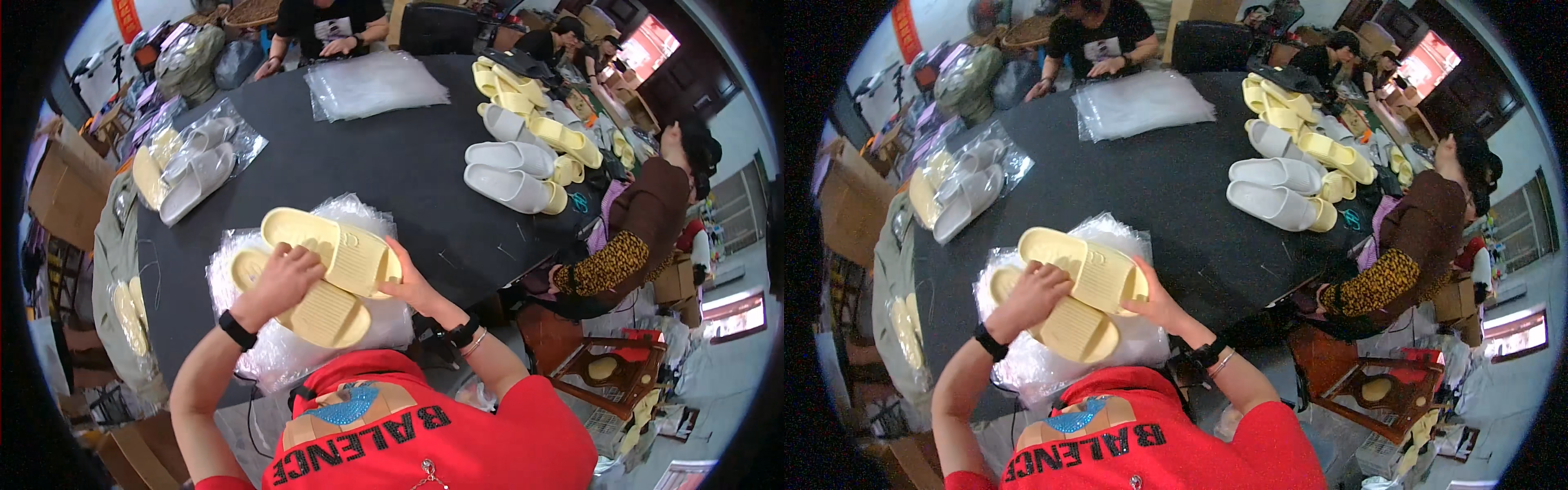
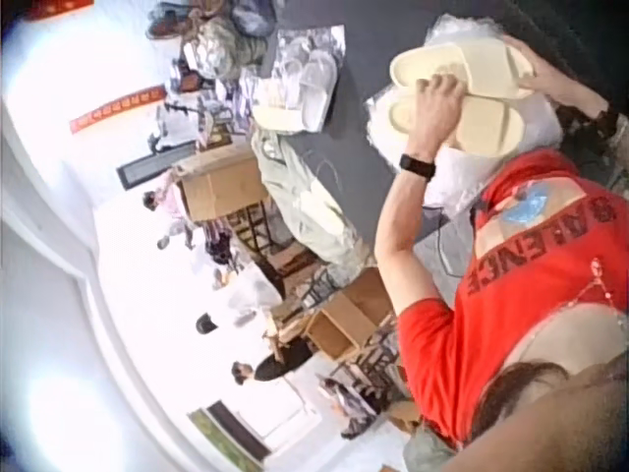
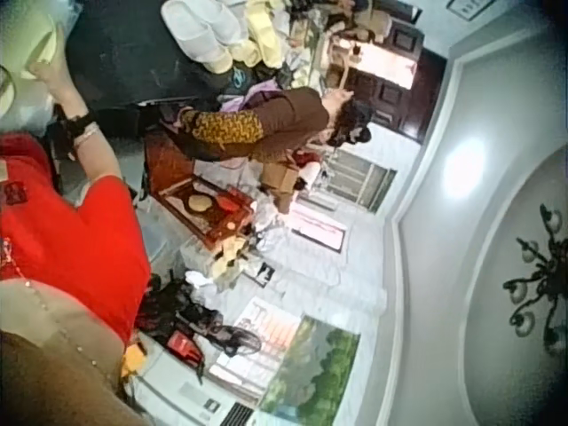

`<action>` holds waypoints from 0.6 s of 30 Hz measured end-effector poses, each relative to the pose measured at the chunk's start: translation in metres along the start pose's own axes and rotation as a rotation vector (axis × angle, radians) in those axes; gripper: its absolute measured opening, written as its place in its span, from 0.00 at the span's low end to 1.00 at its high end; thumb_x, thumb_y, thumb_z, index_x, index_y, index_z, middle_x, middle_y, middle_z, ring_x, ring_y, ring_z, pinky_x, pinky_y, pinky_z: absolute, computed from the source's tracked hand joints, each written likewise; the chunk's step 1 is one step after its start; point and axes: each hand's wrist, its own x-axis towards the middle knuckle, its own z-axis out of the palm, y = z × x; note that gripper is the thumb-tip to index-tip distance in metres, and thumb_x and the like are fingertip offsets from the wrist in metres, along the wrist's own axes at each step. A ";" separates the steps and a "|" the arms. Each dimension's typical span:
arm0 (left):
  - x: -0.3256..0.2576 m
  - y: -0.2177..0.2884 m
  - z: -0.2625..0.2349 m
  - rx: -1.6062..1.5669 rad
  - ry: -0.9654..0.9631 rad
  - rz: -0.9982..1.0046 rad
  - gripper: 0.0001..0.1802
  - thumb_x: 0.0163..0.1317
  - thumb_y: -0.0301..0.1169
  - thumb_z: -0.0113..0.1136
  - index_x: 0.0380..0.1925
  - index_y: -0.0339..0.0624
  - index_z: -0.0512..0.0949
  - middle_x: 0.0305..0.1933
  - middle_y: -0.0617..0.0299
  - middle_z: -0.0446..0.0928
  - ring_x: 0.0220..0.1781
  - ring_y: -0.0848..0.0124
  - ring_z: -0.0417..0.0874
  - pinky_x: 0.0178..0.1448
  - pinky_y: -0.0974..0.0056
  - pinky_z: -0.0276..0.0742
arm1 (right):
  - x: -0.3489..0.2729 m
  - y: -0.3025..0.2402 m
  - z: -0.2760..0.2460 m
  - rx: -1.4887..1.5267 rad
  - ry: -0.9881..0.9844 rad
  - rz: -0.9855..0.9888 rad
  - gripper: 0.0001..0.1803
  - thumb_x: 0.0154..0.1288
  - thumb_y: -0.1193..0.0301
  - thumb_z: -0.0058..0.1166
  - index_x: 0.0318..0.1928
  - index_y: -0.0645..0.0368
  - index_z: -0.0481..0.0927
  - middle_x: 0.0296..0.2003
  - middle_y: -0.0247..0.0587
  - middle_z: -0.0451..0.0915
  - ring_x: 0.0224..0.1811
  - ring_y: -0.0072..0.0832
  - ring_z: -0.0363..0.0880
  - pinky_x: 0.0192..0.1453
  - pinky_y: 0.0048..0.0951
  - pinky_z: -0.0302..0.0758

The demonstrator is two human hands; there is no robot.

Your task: The person is packing plastic slippers into clear plastic bags and organizing them on a table.

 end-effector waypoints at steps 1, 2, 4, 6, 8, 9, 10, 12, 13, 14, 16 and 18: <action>0.006 0.007 0.004 -0.015 -0.014 -0.009 0.08 0.51 0.31 0.50 0.33 0.49 0.74 0.35 0.66 0.73 0.44 0.68 0.73 0.49 0.60 0.65 | -0.005 0.010 -0.011 0.049 0.016 0.043 0.53 0.53 0.74 0.61 0.70 0.50 0.36 0.65 0.40 0.53 0.64 0.35 0.58 0.61 0.42 0.65; 0.011 0.012 0.012 -0.035 0.004 -0.010 0.09 0.51 0.31 0.50 0.34 0.49 0.74 0.35 0.66 0.73 0.44 0.68 0.73 0.48 0.60 0.65 | -0.009 0.010 -0.018 0.096 0.027 0.082 0.52 0.55 0.76 0.59 0.70 0.47 0.35 0.64 0.36 0.53 0.63 0.34 0.59 0.59 0.44 0.67; 0.018 0.023 0.017 -0.069 -0.010 -0.004 0.10 0.51 0.30 0.49 0.35 0.48 0.73 0.35 0.65 0.73 0.44 0.68 0.74 0.47 0.60 0.65 | -0.028 -0.004 -0.019 0.255 0.069 0.130 0.50 0.56 0.77 0.57 0.70 0.45 0.36 0.64 0.36 0.54 0.63 0.34 0.60 0.55 0.44 0.72; 0.022 0.027 0.020 -0.096 -0.026 0.001 0.10 0.52 0.30 0.49 0.36 0.48 0.73 0.36 0.65 0.73 0.45 0.68 0.74 0.47 0.60 0.66 | -0.044 -0.012 -0.017 0.373 0.102 0.167 0.48 0.58 0.78 0.55 0.70 0.43 0.37 0.64 0.36 0.54 0.62 0.35 0.61 0.47 0.46 0.77; 0.029 0.030 0.020 -0.121 -0.014 0.018 0.11 0.52 0.29 0.50 0.37 0.48 0.74 0.38 0.65 0.74 0.46 0.68 0.74 0.47 0.60 0.66 | -0.051 -0.010 -0.021 0.366 0.160 0.133 0.42 0.60 0.78 0.51 0.69 0.46 0.43 0.63 0.36 0.56 0.61 0.30 0.63 0.53 0.36 0.74; 0.033 0.032 0.017 -0.119 -0.007 0.009 0.11 0.52 0.29 0.50 0.37 0.48 0.74 0.38 0.65 0.74 0.46 0.67 0.74 0.47 0.60 0.66 | -0.050 -0.002 -0.025 0.341 0.210 0.097 0.38 0.62 0.78 0.50 0.68 0.48 0.47 0.62 0.37 0.57 0.59 0.28 0.65 0.54 0.32 0.73; 0.037 0.034 0.014 -0.121 -0.002 0.003 0.11 0.52 0.29 0.50 0.37 0.48 0.74 0.38 0.65 0.74 0.46 0.67 0.74 0.47 0.60 0.67 | -0.050 0.011 -0.034 0.211 0.243 0.088 0.35 0.63 0.77 0.49 0.67 0.51 0.50 0.62 0.37 0.59 0.58 0.27 0.66 0.55 0.30 0.72; 0.043 0.038 0.018 -0.180 -0.006 -0.048 0.12 0.52 0.30 0.50 0.38 0.47 0.74 0.38 0.64 0.74 0.46 0.66 0.74 0.46 0.59 0.68 | -0.047 0.033 -0.050 -0.053 0.303 0.071 0.28 0.66 0.75 0.46 0.65 0.55 0.55 0.60 0.39 0.61 0.57 0.25 0.67 0.55 0.25 0.71; 0.043 0.040 0.020 -0.179 0.002 -0.054 0.12 0.52 0.30 0.50 0.39 0.47 0.74 0.38 0.64 0.74 0.47 0.65 0.74 0.46 0.58 0.69 | -0.046 0.033 -0.049 -0.026 0.297 0.158 0.22 0.68 0.72 0.42 0.62 0.59 0.59 0.57 0.40 0.64 0.55 0.26 0.69 0.52 0.29 0.74; 0.041 0.042 0.021 -0.178 0.012 -0.062 0.12 0.52 0.30 0.50 0.39 0.47 0.74 0.38 0.63 0.74 0.47 0.65 0.74 0.46 0.58 0.69 | -0.048 0.020 -0.038 0.114 0.296 0.184 0.23 0.69 0.71 0.41 0.62 0.58 0.58 0.57 0.40 0.65 0.55 0.28 0.69 0.51 0.32 0.75; 0.039 0.044 0.023 -0.171 0.013 -0.060 0.12 0.53 0.31 0.50 0.39 0.46 0.74 0.39 0.63 0.74 0.47 0.64 0.74 0.47 0.58 0.69 | -0.056 0.004 -0.025 0.358 0.274 0.274 0.27 0.67 0.71 0.44 0.65 0.55 0.53 0.56 0.41 0.65 0.55 0.32 0.70 0.48 0.39 0.77; 0.036 0.047 0.022 -0.170 0.021 -0.054 0.13 0.53 0.31 0.49 0.40 0.47 0.74 0.40 0.62 0.74 0.48 0.63 0.73 0.47 0.58 0.69 | -0.069 0.003 -0.016 0.353 0.172 0.268 0.31 0.65 0.71 0.48 0.65 0.55 0.51 0.57 0.41 0.65 0.55 0.33 0.70 0.49 0.40 0.77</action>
